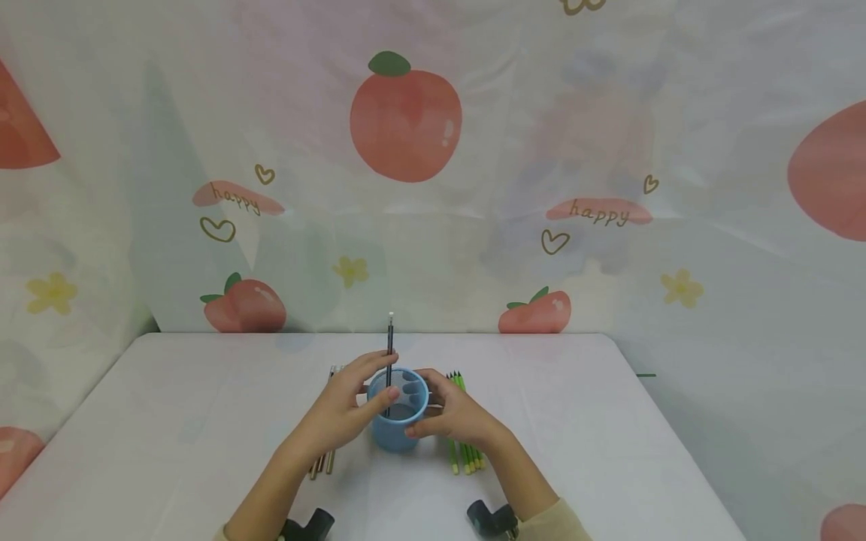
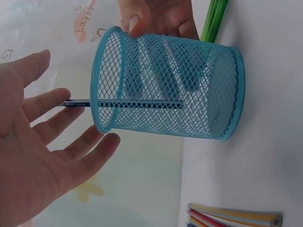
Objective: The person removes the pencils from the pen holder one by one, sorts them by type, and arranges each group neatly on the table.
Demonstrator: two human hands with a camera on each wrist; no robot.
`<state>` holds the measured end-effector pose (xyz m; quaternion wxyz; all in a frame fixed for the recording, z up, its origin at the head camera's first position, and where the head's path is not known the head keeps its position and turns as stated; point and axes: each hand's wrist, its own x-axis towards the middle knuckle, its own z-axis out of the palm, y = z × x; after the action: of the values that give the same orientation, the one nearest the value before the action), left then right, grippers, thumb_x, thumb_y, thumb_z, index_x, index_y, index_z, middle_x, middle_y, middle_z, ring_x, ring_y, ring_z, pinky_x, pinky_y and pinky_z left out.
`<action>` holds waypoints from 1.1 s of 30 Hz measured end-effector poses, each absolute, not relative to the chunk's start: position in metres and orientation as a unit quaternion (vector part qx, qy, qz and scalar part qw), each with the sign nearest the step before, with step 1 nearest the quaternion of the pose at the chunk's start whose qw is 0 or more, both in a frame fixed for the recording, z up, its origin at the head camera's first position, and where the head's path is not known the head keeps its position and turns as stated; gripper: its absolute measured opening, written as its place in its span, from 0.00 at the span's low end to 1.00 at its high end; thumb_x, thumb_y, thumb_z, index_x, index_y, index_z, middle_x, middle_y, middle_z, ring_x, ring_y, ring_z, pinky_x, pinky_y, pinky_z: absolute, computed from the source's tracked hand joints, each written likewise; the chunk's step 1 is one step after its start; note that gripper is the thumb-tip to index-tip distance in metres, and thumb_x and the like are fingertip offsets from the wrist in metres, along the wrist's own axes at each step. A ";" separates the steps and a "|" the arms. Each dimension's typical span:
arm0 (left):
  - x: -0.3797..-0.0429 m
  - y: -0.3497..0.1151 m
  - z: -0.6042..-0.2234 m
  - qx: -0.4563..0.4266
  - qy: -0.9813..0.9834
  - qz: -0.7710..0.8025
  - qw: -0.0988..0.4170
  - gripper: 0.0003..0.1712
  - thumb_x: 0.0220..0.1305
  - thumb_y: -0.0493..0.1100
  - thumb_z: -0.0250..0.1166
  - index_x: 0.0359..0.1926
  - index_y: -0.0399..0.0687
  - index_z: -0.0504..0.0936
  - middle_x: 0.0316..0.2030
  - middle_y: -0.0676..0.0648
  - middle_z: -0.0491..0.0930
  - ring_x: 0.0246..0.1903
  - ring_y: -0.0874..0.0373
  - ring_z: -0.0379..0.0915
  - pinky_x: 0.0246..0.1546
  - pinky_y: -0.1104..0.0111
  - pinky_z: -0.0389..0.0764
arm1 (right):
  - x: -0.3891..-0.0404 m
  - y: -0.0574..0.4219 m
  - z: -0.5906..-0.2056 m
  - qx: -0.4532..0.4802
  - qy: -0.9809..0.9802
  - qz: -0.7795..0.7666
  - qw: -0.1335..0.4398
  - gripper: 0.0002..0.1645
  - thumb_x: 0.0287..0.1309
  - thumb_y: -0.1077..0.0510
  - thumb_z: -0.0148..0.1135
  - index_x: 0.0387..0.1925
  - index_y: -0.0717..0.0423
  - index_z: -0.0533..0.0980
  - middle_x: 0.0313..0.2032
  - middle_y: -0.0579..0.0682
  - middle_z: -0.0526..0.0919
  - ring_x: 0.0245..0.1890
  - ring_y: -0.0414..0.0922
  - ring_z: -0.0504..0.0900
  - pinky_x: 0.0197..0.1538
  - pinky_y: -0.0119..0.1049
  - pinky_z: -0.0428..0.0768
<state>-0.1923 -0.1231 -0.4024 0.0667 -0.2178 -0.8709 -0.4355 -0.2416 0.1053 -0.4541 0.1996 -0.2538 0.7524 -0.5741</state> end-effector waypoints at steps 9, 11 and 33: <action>-0.189 -0.127 -0.395 -0.228 -0.868 -0.426 0.114 0.30 0.68 0.51 0.66 0.68 0.52 0.73 0.68 0.47 0.70 0.69 0.47 0.64 0.62 0.43 0.74 | -0.242 0.105 -0.453 -0.247 0.751 -0.578 0.202 0.48 0.48 0.59 0.78 0.69 0.50 0.65 0.65 0.51 0.73 0.68 0.56 0.71 0.68 0.55 0.72; -0.189 -0.128 -0.394 -0.232 -0.864 -0.428 0.129 0.29 0.67 0.49 0.66 0.67 0.51 0.73 0.67 0.48 0.72 0.68 0.48 0.67 0.60 0.46 0.77 | -0.241 0.105 -0.453 -0.246 0.750 -0.580 0.203 0.48 0.48 0.59 0.79 0.69 0.49 0.65 0.65 0.52 0.73 0.68 0.56 0.71 0.68 0.55 0.72; -0.188 -0.140 -0.382 -0.214 -0.777 -0.543 0.234 0.15 0.68 0.36 0.64 0.54 0.51 0.80 0.51 0.50 0.83 0.42 0.57 0.84 0.38 0.69 0.87 | -0.243 0.104 -0.454 -0.256 0.745 -0.583 0.200 0.47 0.47 0.60 0.79 0.67 0.49 0.66 0.64 0.53 0.75 0.66 0.56 0.72 0.68 0.57 0.72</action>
<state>-0.1878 -0.1399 -0.3821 0.2339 -0.2141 -0.7775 -0.5431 -0.2429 0.1044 -0.4542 0.2004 -0.2557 0.7446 -0.5831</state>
